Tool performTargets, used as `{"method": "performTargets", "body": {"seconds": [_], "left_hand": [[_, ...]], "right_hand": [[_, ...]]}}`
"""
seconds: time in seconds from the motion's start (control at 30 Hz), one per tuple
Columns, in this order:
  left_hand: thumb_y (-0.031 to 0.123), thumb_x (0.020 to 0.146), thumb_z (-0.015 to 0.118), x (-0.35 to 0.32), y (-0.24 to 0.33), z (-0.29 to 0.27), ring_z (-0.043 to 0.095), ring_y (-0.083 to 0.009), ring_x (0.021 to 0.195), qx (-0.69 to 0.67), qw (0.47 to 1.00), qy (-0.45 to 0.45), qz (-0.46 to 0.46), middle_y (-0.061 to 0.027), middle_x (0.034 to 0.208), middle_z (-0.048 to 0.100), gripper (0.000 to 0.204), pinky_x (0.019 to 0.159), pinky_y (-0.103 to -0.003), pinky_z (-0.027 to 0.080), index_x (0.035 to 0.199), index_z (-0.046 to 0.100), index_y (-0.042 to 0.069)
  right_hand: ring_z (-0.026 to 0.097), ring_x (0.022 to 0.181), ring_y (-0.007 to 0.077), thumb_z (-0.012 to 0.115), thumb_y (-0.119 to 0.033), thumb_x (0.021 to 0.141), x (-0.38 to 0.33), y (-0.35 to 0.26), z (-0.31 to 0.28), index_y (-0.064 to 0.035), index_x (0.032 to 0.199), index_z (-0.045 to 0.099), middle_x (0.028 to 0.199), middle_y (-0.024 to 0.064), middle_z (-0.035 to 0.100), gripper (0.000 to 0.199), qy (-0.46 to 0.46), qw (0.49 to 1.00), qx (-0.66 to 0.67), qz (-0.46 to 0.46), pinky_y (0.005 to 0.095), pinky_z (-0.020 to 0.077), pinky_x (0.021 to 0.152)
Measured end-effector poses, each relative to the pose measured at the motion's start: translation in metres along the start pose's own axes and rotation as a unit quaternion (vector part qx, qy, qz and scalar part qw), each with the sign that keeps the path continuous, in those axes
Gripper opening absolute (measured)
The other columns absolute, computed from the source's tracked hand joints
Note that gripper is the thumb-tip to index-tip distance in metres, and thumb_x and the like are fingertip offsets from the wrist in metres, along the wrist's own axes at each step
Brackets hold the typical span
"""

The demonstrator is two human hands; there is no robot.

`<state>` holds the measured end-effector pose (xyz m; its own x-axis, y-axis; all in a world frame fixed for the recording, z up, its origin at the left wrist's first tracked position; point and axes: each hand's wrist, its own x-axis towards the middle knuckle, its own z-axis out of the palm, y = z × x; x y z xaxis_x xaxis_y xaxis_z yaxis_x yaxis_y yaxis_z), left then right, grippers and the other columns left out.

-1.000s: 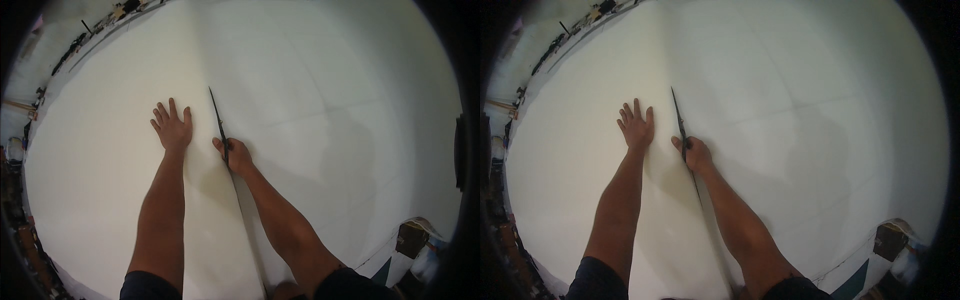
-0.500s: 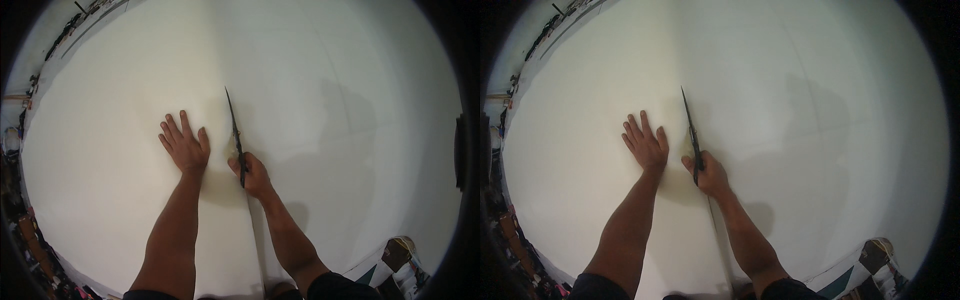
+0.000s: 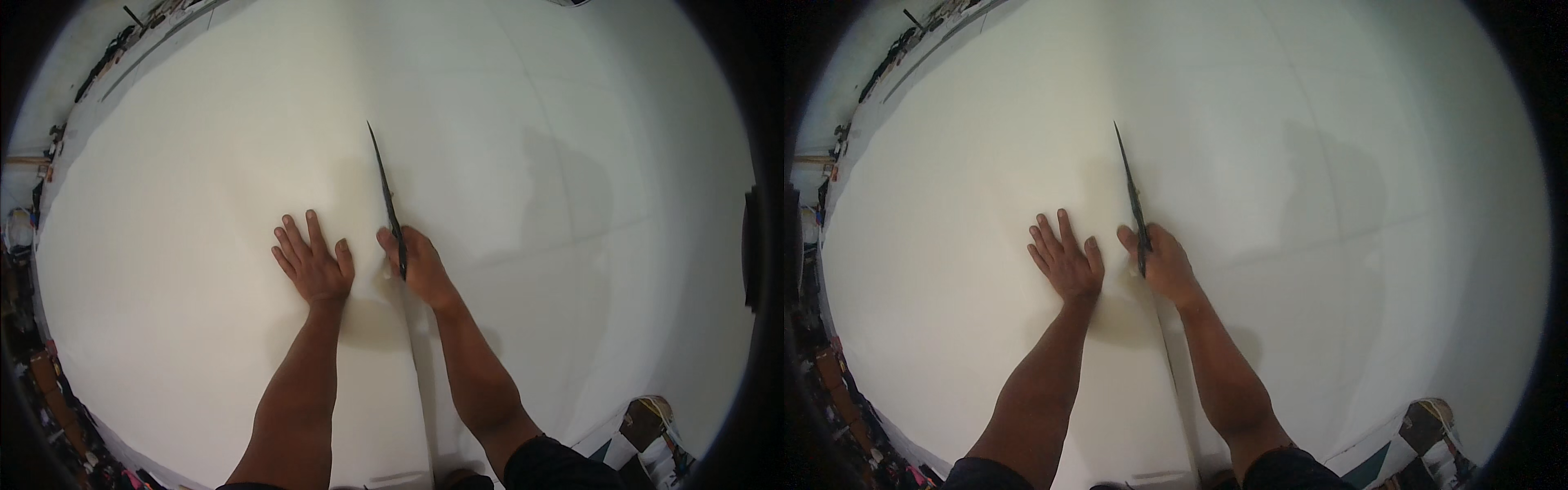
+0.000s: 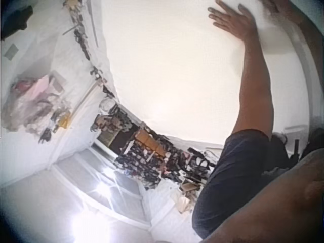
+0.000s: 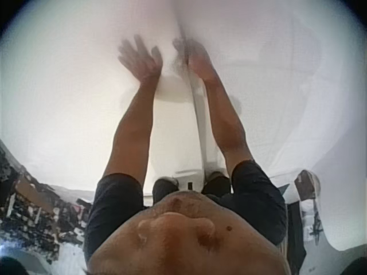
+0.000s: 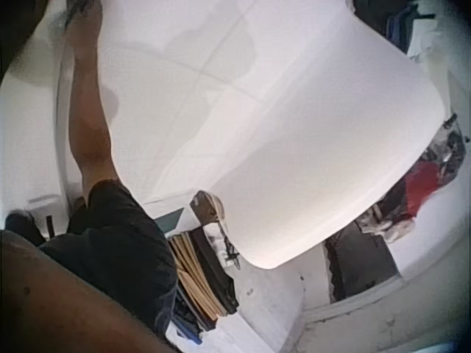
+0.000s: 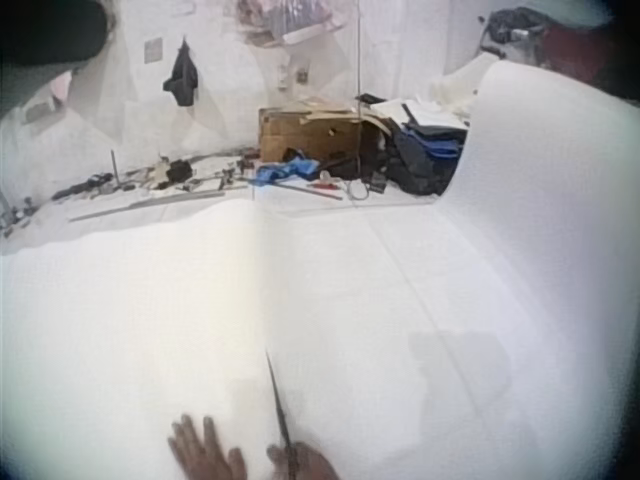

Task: The person spreads a white fabric layer over a large foam block on the floor, smoothes it out by hand, and then uses shears to cut the foam along a straight line using a wooden guide.

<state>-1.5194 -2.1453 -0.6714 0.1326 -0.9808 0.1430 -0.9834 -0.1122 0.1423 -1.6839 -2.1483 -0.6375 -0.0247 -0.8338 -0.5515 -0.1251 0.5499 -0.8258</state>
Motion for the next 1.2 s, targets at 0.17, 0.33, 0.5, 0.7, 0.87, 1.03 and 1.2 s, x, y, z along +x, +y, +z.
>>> {"method": "performTargets", "body": {"seconds": [0.17,0.33,0.5,0.7,0.87,1.03,1.2], "left_hand": [[0.038,0.086,0.041,0.005,0.007,0.001,0.012,-0.0401,0.138,0.003,1.0,-0.022,-0.002,-0.0202,0.149,0.015,0.063,0.11,-0.055,0.007,0.142,0.03,0.011],[0.039,0.086,0.04,0.004,0.004,-0.004,0.012,-0.0403,0.137,0.004,1.0,-0.011,0.0,-0.0209,0.149,0.016,0.064,0.11,-0.055,0.007,0.142,0.03,0.01],[0.041,0.086,0.038,0.003,0.003,-0.004,0.009,-0.0395,0.138,0.005,0.999,-0.037,-0.006,-0.0206,0.149,0.014,0.065,0.11,-0.054,0.004,0.142,0.028,0.009],[0.043,0.086,0.037,0.005,0.001,-0.003,0.005,-0.0382,0.139,-0.001,0.998,-0.062,-0.02,-0.0192,0.15,0.01,0.067,0.111,-0.054,0.002,0.143,0.027,0.01],[0.044,0.086,0.036,0.006,0.006,-0.001,0.005,-0.0386,0.139,-0.004,0.998,-0.065,-0.011,-0.0192,0.15,0.01,0.067,0.111,-0.054,0.003,0.143,0.027,0.01],[0.041,0.086,0.037,0.005,-0.002,0.003,0.006,-0.0397,0.139,-0.006,0.998,-0.058,-0.012,-0.0208,0.15,0.011,0.065,0.11,-0.055,0.003,0.142,0.027,0.009],[0.041,0.087,0.036,0.002,0.002,0.0,0.006,-0.0404,0.138,-0.005,0.998,-0.065,-0.009,-0.022,0.149,0.011,0.065,0.11,-0.055,0.003,0.142,0.027,0.009]], "right_hand": [[0.045,0.057,0.0192,0.057,-0.059,0.082,0.039,-0.014,0.001,-0.0019,0.066,0.051,0.058,0.0087,0.049,0.06,0.044,0.998,-0.037,-0.023,0.0354,0.04,0.057],[0.047,0.057,0.0202,0.055,-0.064,0.08,0.049,-0.022,0.002,-0.0016,0.063,0.05,0.058,0.0101,0.05,0.065,0.039,0.995,-0.057,-0.068,0.0364,0.0399,0.056],[0.042,0.058,0.0125,0.056,-0.065,0.079,0.085,-0.069,0.002,-0.0054,0.063,0.049,0.059,0.0007,0.044,0.062,0.048,0.998,-0.035,-0.028,0.0297,0.0363,0.054],[0.048,0.065,0.0152,0.054,-0.069,0.078,0.101,-0.068,0.004,-0.0031,0.067,0.053,0.065,0.0042,0.049,0.067,0.056,0.994,-0.073,-0.062,0.031,0.0406,0.061],[0.05,0.068,0.0158,0.057,-0.067,0.077,0.15,-0.098,-0.007,-0.0013,0.071,0.055,0.067,0.0048,0.051,0.066,0.014,0.999,0.011,-0.047,0.0306,0.0421,0.065],[0.048,0.072,0.0167,0.056,-0.069,0.077,0.148,-0.109,-0.005,0.0013,0.077,0.056,0.072,0.007,0.05,0.071,-0.01,0.998,-0.06,-0.026,0.0288,0.042,0.069],[0.042,0.05,0.0162,0.057,-0.069,0.076,0.176,-0.135,-0.004,-0.0076,0.053,0.044,0.052,0.0031,0.042,0.066,0.032,0.996,0.006,-0.08,0.0315,0.036,0.049]]}}
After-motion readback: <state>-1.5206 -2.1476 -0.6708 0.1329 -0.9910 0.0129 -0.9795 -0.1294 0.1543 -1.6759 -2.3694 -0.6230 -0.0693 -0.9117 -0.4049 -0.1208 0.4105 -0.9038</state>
